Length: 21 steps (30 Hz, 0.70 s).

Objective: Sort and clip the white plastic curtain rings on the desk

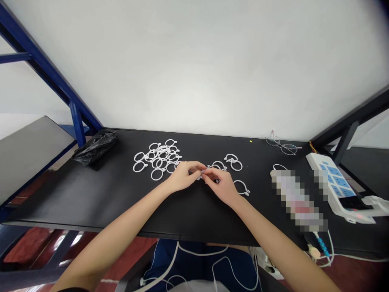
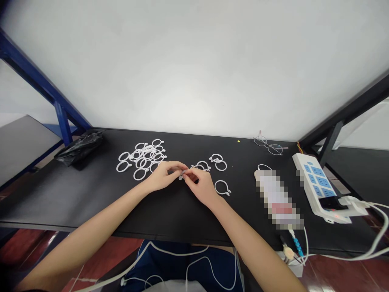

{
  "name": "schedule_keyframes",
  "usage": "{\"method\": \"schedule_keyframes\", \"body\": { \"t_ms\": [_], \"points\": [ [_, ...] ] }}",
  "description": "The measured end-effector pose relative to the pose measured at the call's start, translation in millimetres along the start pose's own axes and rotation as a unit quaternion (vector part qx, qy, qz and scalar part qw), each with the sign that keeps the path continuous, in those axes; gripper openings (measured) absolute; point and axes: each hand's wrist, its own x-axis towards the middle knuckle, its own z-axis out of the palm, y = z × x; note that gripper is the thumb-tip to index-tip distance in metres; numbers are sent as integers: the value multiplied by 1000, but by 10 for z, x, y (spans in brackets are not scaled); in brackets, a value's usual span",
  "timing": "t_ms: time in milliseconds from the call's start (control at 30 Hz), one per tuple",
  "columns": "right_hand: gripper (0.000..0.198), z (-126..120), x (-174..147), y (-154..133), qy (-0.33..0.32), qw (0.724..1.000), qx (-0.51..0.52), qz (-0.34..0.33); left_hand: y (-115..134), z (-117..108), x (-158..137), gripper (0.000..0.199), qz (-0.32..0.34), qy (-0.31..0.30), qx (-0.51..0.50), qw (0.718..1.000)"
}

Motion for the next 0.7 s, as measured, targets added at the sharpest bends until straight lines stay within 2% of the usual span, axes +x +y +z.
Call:
{"method": "schedule_keyframes", "body": {
  "t_ms": [133, 200, 300, 400, 533, 600, 700],
  "points": [
    [12, 7, -1, 3, 11, 1000, 2, -1, -9, -30, 13, 19, -6, 8, -21, 1000],
    [11, 6, -1, 1, 13, 1000, -7, 1, -23, -62, 22, 18, 5, 37, 16, 999],
    [11, -2, -2, -5, 14, 1000, -19, 3, -58, -126, 33, 13, 48, 97, 166, 980],
    [10, -11, -4, -13, 16, 1000, -21, 2, -93, -206, 38, 16, 71, 112, 332, 934],
    [11, -18, -7, -24, 13, 1000, -28, -5, -121, -332, 39, 15, -7, 119, 455, 883],
    [11, -18, -7, -24, 13, 999, -29, -7, -129, -391, 39, 13, -48, 125, 476, 869],
    [12, -19, -4, -16, 14, 999, -31, -9, -137, -444, 38, 11, -74, 122, 491, 859]
  ]
}}
